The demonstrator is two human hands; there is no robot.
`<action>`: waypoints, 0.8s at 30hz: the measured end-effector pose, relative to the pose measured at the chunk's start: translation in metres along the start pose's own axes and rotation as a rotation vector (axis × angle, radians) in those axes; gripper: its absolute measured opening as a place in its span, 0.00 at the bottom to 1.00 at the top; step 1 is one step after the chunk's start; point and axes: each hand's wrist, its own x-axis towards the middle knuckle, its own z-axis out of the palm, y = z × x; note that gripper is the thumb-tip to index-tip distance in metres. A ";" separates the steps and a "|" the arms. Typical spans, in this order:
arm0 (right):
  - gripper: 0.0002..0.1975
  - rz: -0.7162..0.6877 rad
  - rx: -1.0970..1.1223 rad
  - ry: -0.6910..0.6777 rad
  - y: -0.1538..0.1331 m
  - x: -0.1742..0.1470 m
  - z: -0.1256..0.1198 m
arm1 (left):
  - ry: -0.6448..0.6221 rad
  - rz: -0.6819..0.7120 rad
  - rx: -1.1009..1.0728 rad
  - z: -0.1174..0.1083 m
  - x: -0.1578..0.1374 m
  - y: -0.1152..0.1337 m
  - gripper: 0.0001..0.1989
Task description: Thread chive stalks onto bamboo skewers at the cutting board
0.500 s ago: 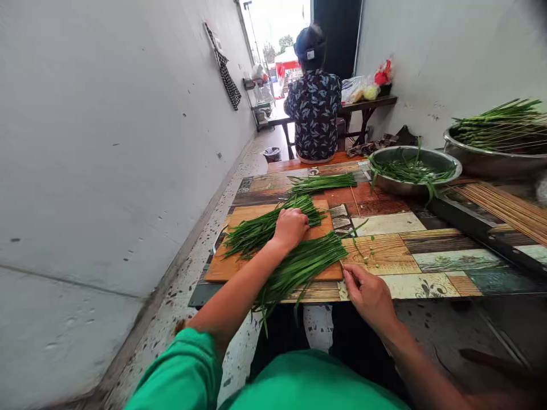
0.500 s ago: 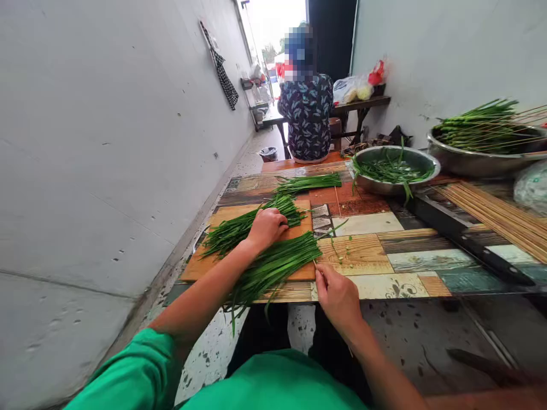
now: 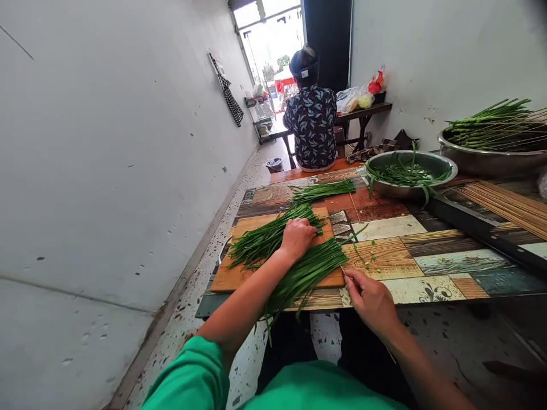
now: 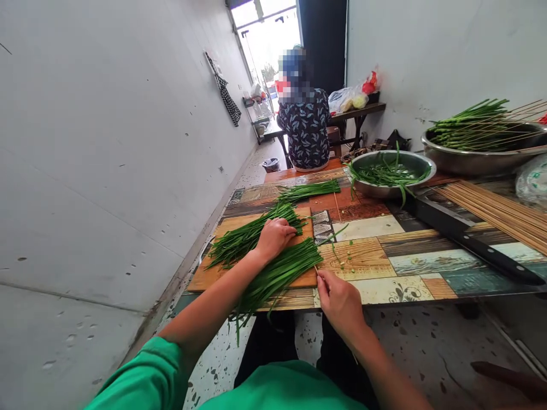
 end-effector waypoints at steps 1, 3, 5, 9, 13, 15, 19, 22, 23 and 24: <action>0.14 0.000 0.001 0.001 0.000 0.000 0.000 | -0.001 0.011 0.008 -0.001 0.000 0.000 0.11; 0.14 0.000 0.003 0.001 0.002 0.000 0.001 | -0.015 0.033 0.016 -0.002 -0.001 0.001 0.12; 0.14 -0.001 0.003 0.007 0.003 0.000 0.001 | -0.034 0.043 0.002 -0.002 -0.001 0.003 0.12; 0.14 -0.004 -0.001 0.000 0.002 -0.001 0.001 | -0.047 -0.003 -0.016 -0.003 -0.001 0.007 0.11; 0.14 0.004 -0.001 -0.008 0.000 -0.001 -0.001 | -0.073 -0.035 0.010 -0.003 -0.002 0.006 0.11; 0.13 0.009 -0.008 -0.008 -0.001 -0.001 -0.002 | -0.063 -0.007 -0.007 -0.002 -0.002 0.004 0.10; 0.14 0.003 -0.019 0.011 -0.001 -0.001 -0.001 | -0.023 -0.010 -0.087 0.001 -0.002 0.002 0.09; 0.14 0.000 -0.014 0.006 0.000 -0.001 -0.001 | -0.009 -0.040 -0.115 0.002 -0.003 0.003 0.08; 0.14 0.002 -0.009 0.002 0.000 -0.001 0.000 | -0.005 -0.037 -0.113 0.002 -0.003 0.004 0.08; 0.14 0.004 -0.005 0.001 0.000 -0.002 0.000 | -0.003 -0.032 -0.112 0.001 -0.004 0.005 0.08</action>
